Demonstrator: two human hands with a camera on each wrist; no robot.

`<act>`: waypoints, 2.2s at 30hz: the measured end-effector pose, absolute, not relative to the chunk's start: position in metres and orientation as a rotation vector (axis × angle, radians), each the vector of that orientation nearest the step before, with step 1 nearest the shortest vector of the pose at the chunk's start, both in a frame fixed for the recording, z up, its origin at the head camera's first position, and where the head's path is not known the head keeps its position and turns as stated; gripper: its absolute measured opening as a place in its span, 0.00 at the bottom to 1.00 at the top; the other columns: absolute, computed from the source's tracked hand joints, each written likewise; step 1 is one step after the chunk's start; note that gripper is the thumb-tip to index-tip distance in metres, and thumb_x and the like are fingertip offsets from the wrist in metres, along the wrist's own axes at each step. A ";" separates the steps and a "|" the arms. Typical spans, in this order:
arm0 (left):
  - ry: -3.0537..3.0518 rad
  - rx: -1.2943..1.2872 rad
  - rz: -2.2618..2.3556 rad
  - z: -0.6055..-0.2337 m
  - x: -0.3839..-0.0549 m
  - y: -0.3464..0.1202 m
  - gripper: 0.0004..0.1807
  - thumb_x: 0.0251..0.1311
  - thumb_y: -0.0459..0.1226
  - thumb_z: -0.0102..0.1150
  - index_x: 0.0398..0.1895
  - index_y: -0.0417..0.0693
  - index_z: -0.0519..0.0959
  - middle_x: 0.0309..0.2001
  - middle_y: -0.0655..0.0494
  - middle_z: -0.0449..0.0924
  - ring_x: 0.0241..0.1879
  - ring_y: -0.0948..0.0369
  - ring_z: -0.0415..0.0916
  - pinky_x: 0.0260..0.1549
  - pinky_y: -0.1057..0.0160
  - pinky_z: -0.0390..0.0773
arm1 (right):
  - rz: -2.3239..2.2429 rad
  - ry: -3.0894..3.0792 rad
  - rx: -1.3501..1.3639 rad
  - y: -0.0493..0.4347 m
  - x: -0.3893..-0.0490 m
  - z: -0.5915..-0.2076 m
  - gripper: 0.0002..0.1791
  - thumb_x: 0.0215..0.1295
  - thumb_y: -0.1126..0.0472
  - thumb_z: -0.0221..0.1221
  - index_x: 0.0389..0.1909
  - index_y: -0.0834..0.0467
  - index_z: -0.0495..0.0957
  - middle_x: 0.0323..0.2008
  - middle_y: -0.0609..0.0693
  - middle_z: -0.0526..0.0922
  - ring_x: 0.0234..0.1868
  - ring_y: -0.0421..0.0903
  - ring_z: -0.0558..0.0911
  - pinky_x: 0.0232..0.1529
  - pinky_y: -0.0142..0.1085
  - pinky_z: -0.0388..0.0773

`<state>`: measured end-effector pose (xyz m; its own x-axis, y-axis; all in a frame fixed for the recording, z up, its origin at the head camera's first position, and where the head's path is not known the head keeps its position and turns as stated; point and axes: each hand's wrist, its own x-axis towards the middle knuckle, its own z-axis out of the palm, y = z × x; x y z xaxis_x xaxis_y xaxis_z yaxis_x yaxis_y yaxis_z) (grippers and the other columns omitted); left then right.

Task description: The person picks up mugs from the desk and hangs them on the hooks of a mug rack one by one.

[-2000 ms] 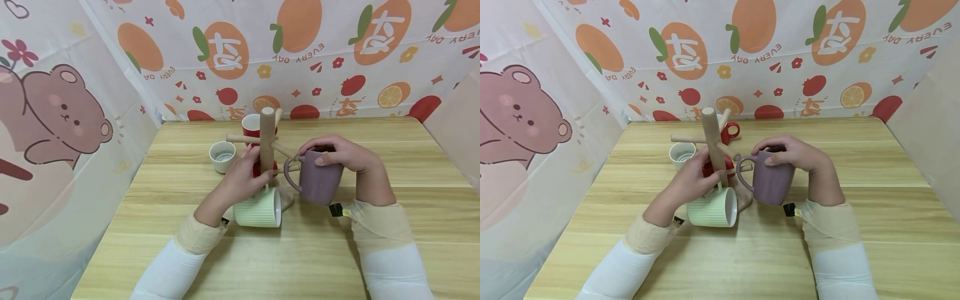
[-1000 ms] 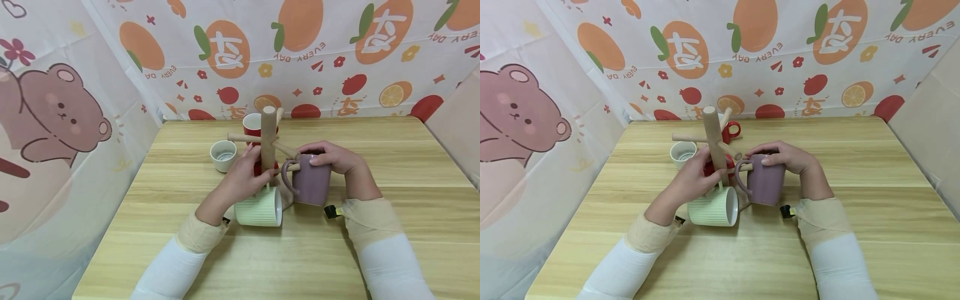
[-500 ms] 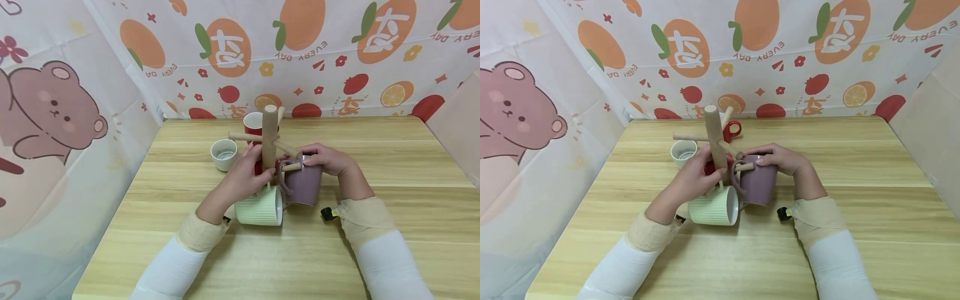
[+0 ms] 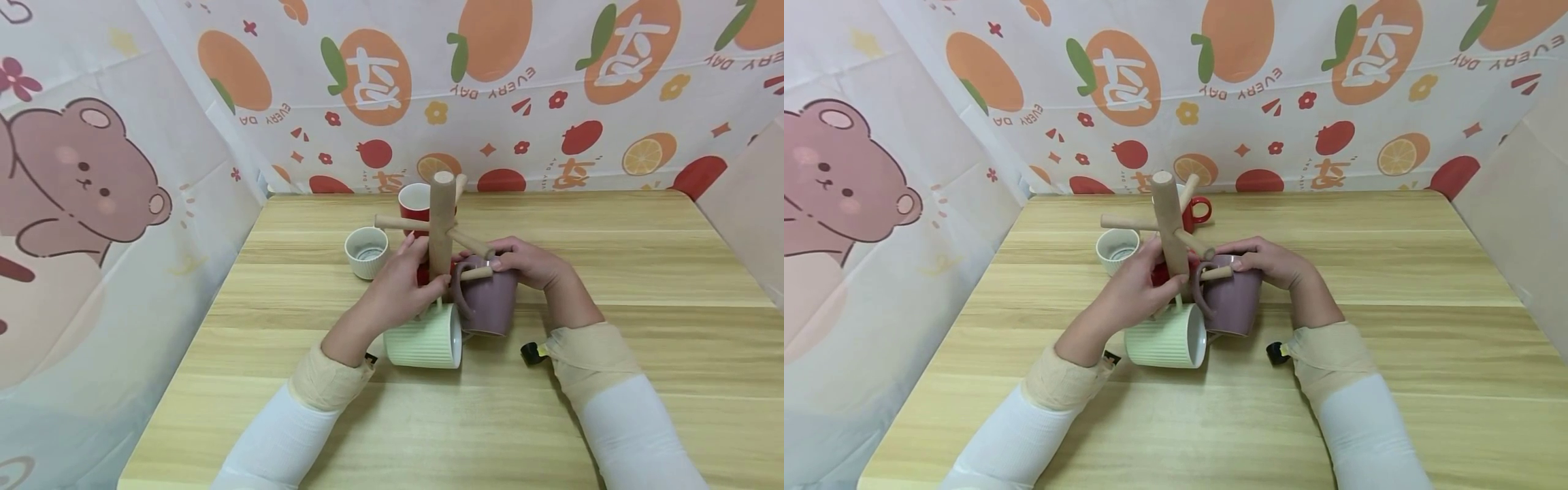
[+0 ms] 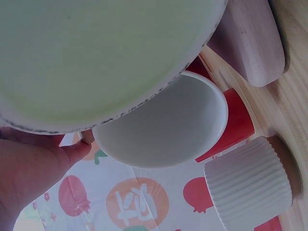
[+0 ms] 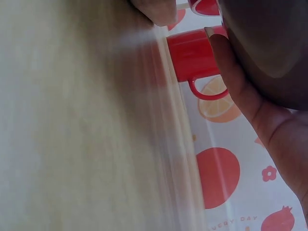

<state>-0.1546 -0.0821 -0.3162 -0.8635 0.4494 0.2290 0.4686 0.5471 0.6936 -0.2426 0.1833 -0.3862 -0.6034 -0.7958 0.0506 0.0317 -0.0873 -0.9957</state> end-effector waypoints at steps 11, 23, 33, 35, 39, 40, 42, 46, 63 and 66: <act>-2.764 -0.793 -1.246 -0.317 -0.154 -0.082 0.23 0.62 0.37 0.61 0.61 0.47 0.70 0.53 0.54 0.80 0.74 0.51 0.54 0.72 0.51 0.56 | -1.775 1.549 -0.838 0.184 -0.245 -0.392 0.25 0.62 0.68 0.48 0.56 0.50 0.82 0.56 0.45 0.83 0.55 0.41 0.81 0.51 0.34 0.79; -2.749 -0.816 -1.201 -0.317 -0.155 -0.082 0.23 0.61 0.36 0.61 0.60 0.47 0.70 0.51 0.55 0.82 0.71 0.52 0.61 0.76 0.56 0.43 | -1.752 1.578 -0.906 0.184 -0.244 -0.388 0.24 0.65 0.68 0.51 0.62 0.54 0.77 0.61 0.50 0.79 0.66 0.43 0.74 0.63 0.34 0.71; -2.760 -0.807 -1.206 -0.317 -0.155 -0.082 0.23 0.62 0.37 0.60 0.61 0.47 0.70 0.53 0.55 0.81 0.74 0.49 0.56 0.75 0.51 0.46 | -1.718 1.645 -0.902 0.187 -0.243 -0.381 0.24 0.67 0.66 0.52 0.64 0.58 0.75 0.59 0.47 0.80 0.61 0.43 0.77 0.56 0.39 0.77; -2.762 -0.802 -1.212 -0.317 -0.155 -0.082 0.23 0.62 0.37 0.60 0.61 0.48 0.70 0.53 0.54 0.81 0.74 0.49 0.55 0.75 0.50 0.46 | -1.714 1.657 -0.910 0.188 -0.243 -0.380 0.24 0.67 0.65 0.52 0.64 0.59 0.74 0.59 0.47 0.81 0.60 0.44 0.78 0.55 0.39 0.77; -2.771 -0.787 -1.217 -0.317 -0.155 -0.083 0.23 0.62 0.37 0.60 0.60 0.48 0.70 0.54 0.54 0.80 0.76 0.48 0.51 0.74 0.50 0.49 | -1.688 1.703 -0.901 0.188 -0.243 -0.378 0.23 0.68 0.66 0.52 0.64 0.57 0.74 0.59 0.47 0.81 0.61 0.44 0.77 0.55 0.40 0.77; -2.773 -0.785 -1.220 -0.317 -0.155 -0.083 0.23 0.62 0.37 0.60 0.60 0.48 0.70 0.55 0.54 0.80 0.76 0.48 0.51 0.74 0.50 0.50 | -1.678 1.721 -0.896 0.187 -0.243 -0.378 0.23 0.68 0.66 0.53 0.64 0.57 0.74 0.59 0.47 0.81 0.61 0.44 0.77 0.55 0.39 0.77; -2.779 -0.780 -1.222 -0.318 -0.154 -0.083 0.23 0.62 0.37 0.60 0.61 0.48 0.70 0.55 0.54 0.80 0.76 0.47 0.49 0.73 0.49 0.52 | -1.652 1.753 -0.892 0.186 -0.243 -0.378 0.23 0.68 0.67 0.53 0.64 0.57 0.74 0.60 0.48 0.80 0.62 0.45 0.77 0.56 0.40 0.77; -2.788 -0.774 -1.223 -0.318 -0.153 -0.083 0.24 0.62 0.38 0.60 0.61 0.49 0.70 0.56 0.54 0.79 0.77 0.47 0.46 0.73 0.47 0.52 | -1.620 1.795 -0.889 0.184 -0.242 -0.379 0.22 0.67 0.66 0.54 0.62 0.57 0.77 0.60 0.49 0.80 0.63 0.45 0.76 0.56 0.40 0.77; -2.779 -0.782 -1.235 -0.320 -0.153 -0.083 0.25 0.62 0.37 0.60 0.62 0.47 0.69 0.56 0.53 0.79 0.77 0.50 0.47 0.74 0.52 0.50 | -1.620 1.874 -0.856 0.180 -0.241 -0.380 0.21 0.64 0.67 0.52 0.53 0.50 0.83 0.54 0.45 0.84 0.54 0.42 0.78 0.48 0.37 0.77; -2.779 -0.785 -1.239 -0.320 -0.153 -0.083 0.25 0.62 0.37 0.60 0.62 0.47 0.69 0.57 0.53 0.78 0.77 0.51 0.48 0.75 0.53 0.47 | -1.617 1.887 -0.861 0.179 -0.241 -0.379 0.20 0.66 0.66 0.52 0.56 0.52 0.82 0.56 0.47 0.83 0.59 0.44 0.77 0.50 0.39 0.77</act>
<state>-0.1534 -0.0831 -0.3197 -0.8751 0.4423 0.1963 0.4416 0.5641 0.6977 -0.2406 0.1795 -0.3787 -0.6712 -0.7408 0.0255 -0.1390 0.0920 -0.9860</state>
